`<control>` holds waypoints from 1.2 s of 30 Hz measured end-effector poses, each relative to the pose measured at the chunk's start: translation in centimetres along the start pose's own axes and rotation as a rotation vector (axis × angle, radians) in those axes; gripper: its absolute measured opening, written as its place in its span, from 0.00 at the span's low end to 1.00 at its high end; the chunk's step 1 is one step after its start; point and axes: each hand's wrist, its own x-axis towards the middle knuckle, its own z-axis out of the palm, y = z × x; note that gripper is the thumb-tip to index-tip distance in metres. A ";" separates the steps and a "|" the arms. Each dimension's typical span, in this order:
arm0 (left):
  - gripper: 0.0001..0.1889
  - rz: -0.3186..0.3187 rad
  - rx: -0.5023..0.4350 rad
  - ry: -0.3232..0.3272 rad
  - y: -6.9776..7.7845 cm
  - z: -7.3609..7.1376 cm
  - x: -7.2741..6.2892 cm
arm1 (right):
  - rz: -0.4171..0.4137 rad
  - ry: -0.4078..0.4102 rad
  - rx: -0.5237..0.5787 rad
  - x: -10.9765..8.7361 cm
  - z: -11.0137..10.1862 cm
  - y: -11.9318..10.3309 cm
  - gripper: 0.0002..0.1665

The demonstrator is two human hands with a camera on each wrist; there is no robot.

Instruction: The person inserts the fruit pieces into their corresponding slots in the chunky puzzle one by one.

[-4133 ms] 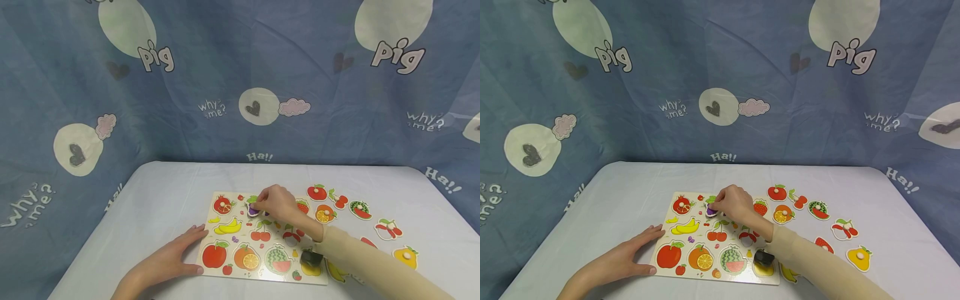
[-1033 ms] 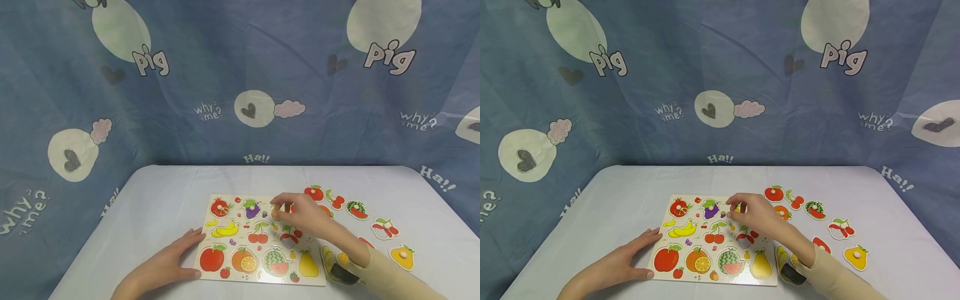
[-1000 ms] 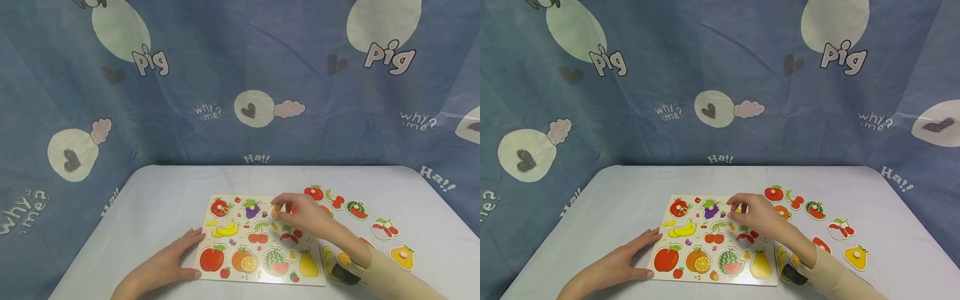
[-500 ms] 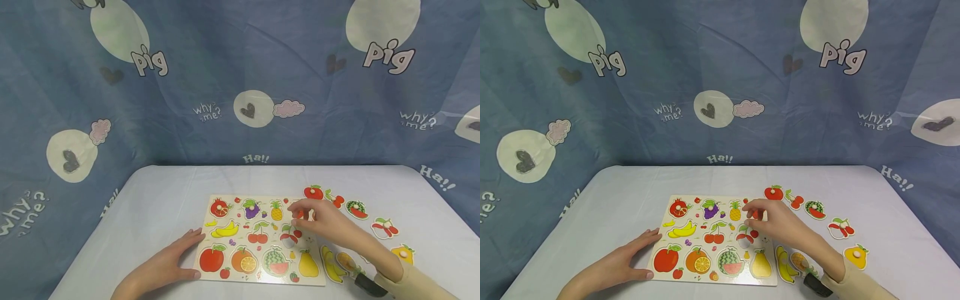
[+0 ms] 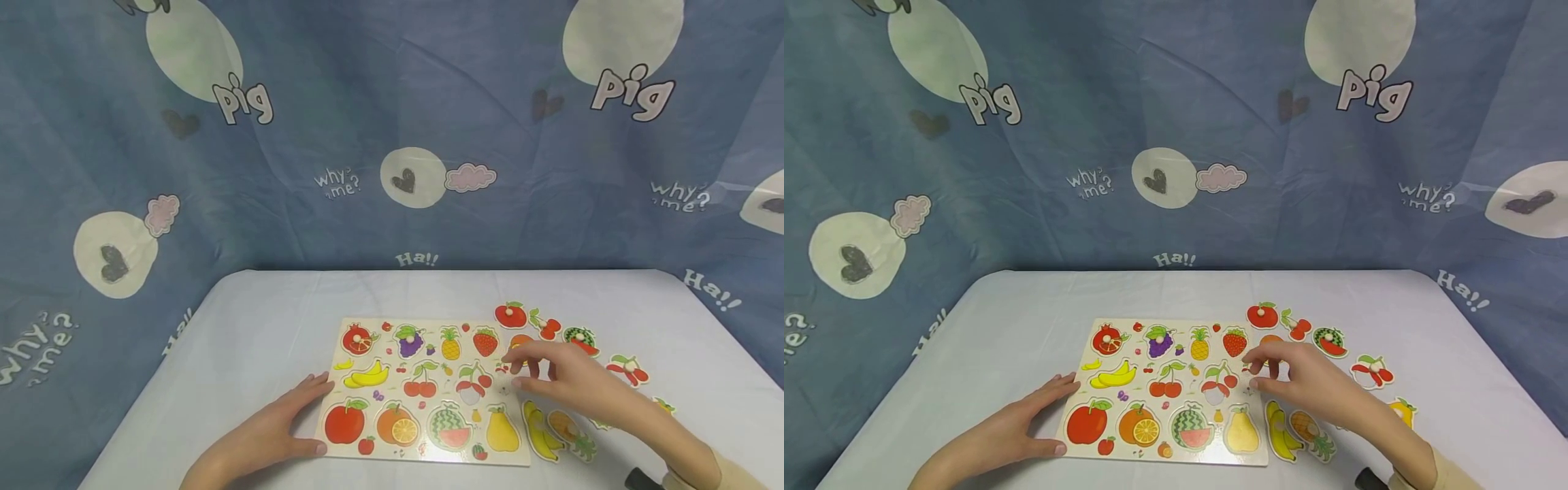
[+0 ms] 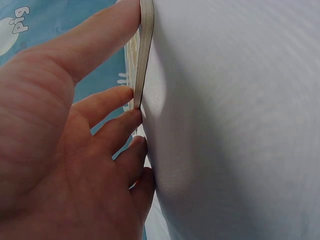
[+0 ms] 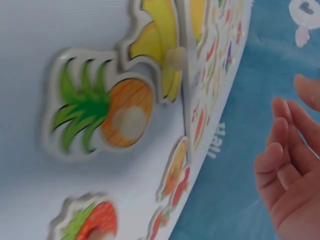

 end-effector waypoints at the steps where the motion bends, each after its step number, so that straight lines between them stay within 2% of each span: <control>1: 0.49 0.000 0.001 0.001 0.0 0.0 0.0 | -0.006 -0.006 0.003 -0.2 -0.1 0.1 0.14; 11: 0.49 0.002 -0.004 -0.002 -0.1 -0.1 0.0 | 0.017 -0.053 0.002 -2.4 -0.6 1.8 0.14; 16: 0.49 0.006 -0.006 -0.002 -0.3 -0.1 0.1 | 0.037 -0.085 0.053 -3.3 -0.4 2.7 0.13; 24: 0.49 0.002 -0.005 -0.005 -0.5 -0.1 0.2 | -0.013 -0.098 0.080 -5.0 -0.1 4.5 0.13; 30: 0.49 -0.006 -0.005 -0.010 -0.4 0.0 0.2 | 0.022 -0.156 0.127 -5.9 0.2 5.7 0.10; 33: 0.49 -0.011 -0.008 -0.016 -0.4 0.0 0.1 | -0.002 -0.161 0.133 -6.3 0.5 6.2 0.09; 36: 0.49 -0.014 -0.014 -0.019 -0.3 0.0 0.0 | -0.060 -0.155 0.133 -6.4 0.7 6.7 0.09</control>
